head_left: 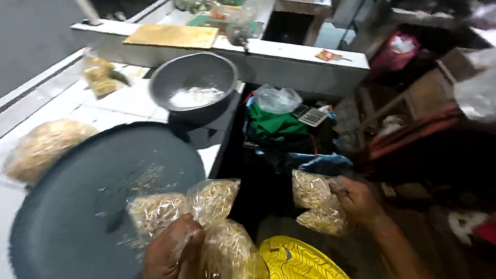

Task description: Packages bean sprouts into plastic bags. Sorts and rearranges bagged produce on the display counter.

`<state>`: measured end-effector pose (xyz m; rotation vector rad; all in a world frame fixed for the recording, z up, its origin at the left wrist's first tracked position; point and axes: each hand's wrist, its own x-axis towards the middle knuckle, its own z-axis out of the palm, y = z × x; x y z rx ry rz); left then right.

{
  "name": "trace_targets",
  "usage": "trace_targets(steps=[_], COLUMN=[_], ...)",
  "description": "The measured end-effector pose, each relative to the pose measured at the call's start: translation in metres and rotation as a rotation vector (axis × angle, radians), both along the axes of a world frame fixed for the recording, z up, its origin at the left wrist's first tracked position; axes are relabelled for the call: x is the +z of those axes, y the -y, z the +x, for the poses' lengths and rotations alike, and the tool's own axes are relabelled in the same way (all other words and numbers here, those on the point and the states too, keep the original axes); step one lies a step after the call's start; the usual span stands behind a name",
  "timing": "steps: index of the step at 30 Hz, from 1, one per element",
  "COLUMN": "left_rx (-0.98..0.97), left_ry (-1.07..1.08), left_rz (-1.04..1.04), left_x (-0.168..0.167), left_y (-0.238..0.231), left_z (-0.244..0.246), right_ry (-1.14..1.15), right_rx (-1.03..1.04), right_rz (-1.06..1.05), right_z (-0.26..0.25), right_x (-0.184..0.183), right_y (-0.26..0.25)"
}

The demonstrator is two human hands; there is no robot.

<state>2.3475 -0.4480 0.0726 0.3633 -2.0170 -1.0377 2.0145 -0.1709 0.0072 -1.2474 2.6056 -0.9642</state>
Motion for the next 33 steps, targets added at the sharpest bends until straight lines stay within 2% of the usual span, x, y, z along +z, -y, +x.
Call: trace_targets(steps=[6, 12, 16, 20, 25, 30, 33], left_rx=[-0.187, -0.485, -0.752, -0.925, -1.01, -0.982, -0.931], left_ry=[0.057, 0.071, 0.073, 0.084, 0.089, 0.107, 0.127], left_rz=[0.017, 0.061, 0.063, 0.103, 0.178, 0.225, 0.235], left_x=[-0.028, -0.045, -0.044, -0.051, -0.076, -0.084, -0.076], left_y=[-0.105, -0.22, -0.278, -0.308, -0.317, -0.309, -0.304], left_z=[-0.155, -0.293, -0.374, -0.447, -0.553, -0.678, -0.743], right_ry=[0.219, 0.233, 0.16, 0.121, 0.158, 0.326, 0.319], right_rx=[-0.196, -0.444, -0.648, -0.72, -0.783, -0.897, -0.905], right_rz=[-0.245, -0.192, -0.166, -0.179, -0.051, 0.081, 0.128], right_z=[-0.055, -0.099, -0.137, -0.189, -0.268, -0.356, -0.406], right_x=[-0.032, -0.046, -0.046, -0.059, -0.076, -0.085, -0.084], right_y=[-0.16, -0.299, -0.357, -0.386, -0.394, -0.384, -0.375])
